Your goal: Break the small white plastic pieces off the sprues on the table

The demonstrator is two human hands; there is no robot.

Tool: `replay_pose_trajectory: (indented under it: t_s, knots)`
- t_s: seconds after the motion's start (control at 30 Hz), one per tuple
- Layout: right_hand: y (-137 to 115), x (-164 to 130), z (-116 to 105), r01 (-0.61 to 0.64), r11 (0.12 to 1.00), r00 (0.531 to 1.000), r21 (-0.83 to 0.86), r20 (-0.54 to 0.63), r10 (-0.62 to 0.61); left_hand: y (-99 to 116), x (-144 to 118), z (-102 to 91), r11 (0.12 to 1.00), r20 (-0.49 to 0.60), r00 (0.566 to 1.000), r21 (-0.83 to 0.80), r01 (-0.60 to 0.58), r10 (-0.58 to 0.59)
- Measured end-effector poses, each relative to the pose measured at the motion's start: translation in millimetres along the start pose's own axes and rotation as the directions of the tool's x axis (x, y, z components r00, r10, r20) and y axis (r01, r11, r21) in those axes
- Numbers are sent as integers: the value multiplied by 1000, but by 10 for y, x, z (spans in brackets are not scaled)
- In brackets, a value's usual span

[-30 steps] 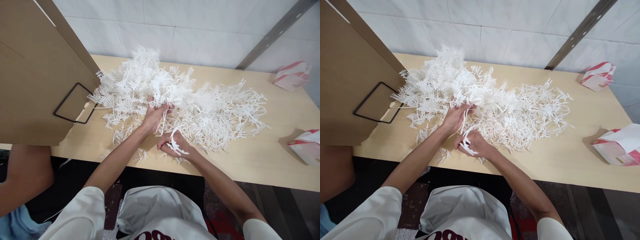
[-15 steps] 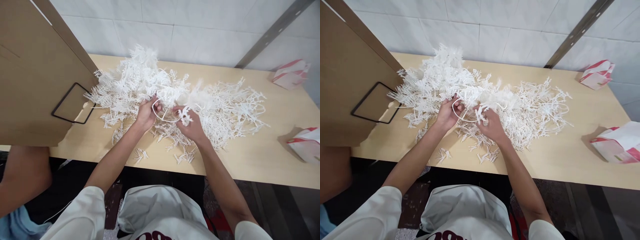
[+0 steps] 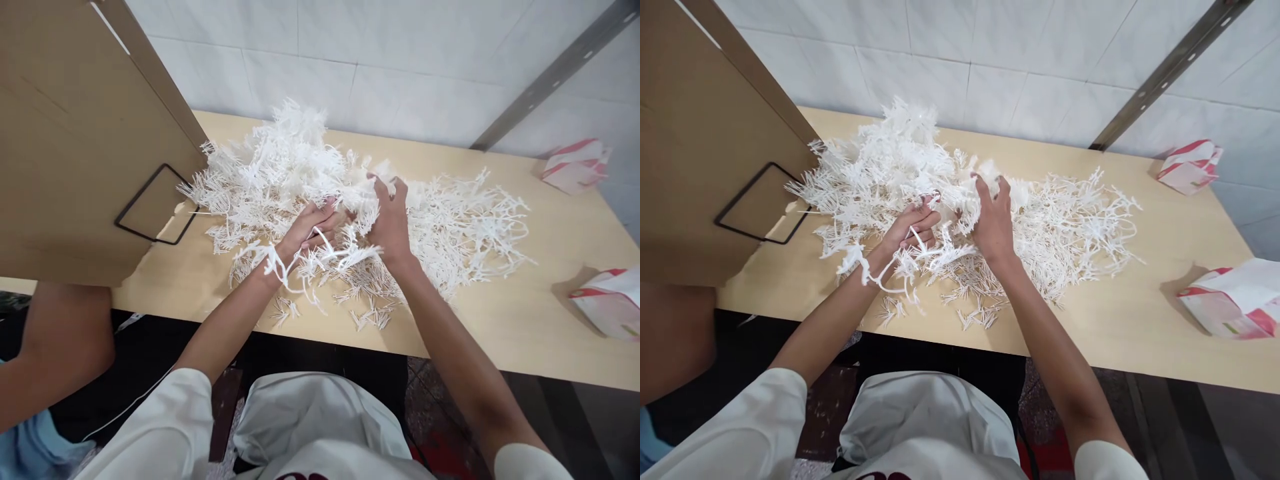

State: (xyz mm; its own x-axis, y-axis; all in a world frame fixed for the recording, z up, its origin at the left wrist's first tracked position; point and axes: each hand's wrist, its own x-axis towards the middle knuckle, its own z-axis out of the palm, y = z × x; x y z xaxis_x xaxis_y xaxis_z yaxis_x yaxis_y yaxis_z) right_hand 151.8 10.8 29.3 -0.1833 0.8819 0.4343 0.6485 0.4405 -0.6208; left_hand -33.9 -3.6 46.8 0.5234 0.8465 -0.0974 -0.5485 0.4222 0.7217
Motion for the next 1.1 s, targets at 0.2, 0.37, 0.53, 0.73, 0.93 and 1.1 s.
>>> replay_pose_trajectory:
  t_s: [0.2, 0.37, 0.53, 0.73, 0.93, 1.1]
  knots:
    - [-105, 731, -32, 50, 970, 999, -240, 12, -49, -14, -46, 30, 997, 55, 995, 11, 80, -81]
    - [12, 1290, -88, -80, 953, 980, -291, -198, 22, -123, -116, 105, 995, 97, 995, 96, -7, -3]
    - [411, 1575, -249, -271, 912, 962, -308, -54, 267, -196, -6, 99, 914, -225, 903, 267, -305, 367]
    - [557, 1275, -433, -60, 971, 971, -231, 210, 110, -104, 78, 36, 908, -242, 918, 360, -215, 313]
    - [-113, 464, -721, 139, 937, 947, -322, 319, -31, -99, 52, 59, 860, -142, 938, 461, -219, 315]
    - [-338, 54, -467, 102, 974, 972, 201, 190, -141, -191, 7, 57, 634, -21, 948, 748, -196, 319]
